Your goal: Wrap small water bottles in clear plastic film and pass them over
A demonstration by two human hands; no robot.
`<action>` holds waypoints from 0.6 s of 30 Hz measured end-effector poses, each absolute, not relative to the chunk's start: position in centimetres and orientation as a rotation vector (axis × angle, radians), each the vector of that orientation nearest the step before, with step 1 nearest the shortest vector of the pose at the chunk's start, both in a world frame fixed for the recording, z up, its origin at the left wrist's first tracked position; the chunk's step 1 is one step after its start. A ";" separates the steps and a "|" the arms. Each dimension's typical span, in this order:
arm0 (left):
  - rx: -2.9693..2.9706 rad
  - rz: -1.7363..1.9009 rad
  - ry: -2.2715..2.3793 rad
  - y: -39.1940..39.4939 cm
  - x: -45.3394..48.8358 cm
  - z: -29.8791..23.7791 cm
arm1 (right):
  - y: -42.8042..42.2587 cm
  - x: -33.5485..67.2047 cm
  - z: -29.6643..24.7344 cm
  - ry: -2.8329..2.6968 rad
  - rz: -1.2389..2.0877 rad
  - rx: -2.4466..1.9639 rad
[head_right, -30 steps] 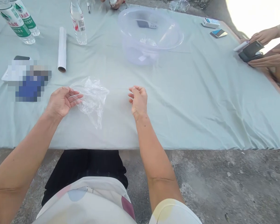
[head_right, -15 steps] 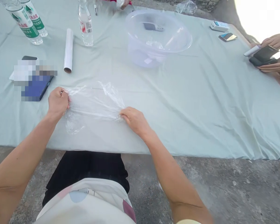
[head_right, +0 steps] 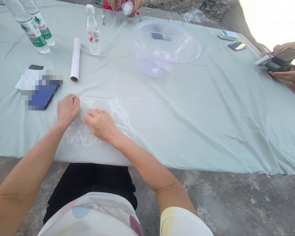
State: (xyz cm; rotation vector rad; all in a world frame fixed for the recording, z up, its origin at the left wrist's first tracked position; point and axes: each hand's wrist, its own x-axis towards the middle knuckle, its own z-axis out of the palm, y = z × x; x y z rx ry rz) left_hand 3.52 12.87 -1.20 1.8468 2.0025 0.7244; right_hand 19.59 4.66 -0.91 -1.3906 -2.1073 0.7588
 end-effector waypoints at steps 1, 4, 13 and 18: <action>1.870 0.683 2.025 13.1 3.2 -1.2 | 5.6 19.7 -1.9 -2.201 0.606 -1.450; 1.880 0.659 2.081 13.0 1.9 -0.8 | 7.6 21.6 -4.1 -2.229 0.334 -1.717; 2.338 0.966 1.070 7.2 9.5 -0.8 | 7.8 22.2 -5.2 -2.248 0.268 -1.890; 2.359 0.818 1.079 8.9 9.5 -4.6 | 6.9 23.2 -5.5 -2.320 0.196 -1.825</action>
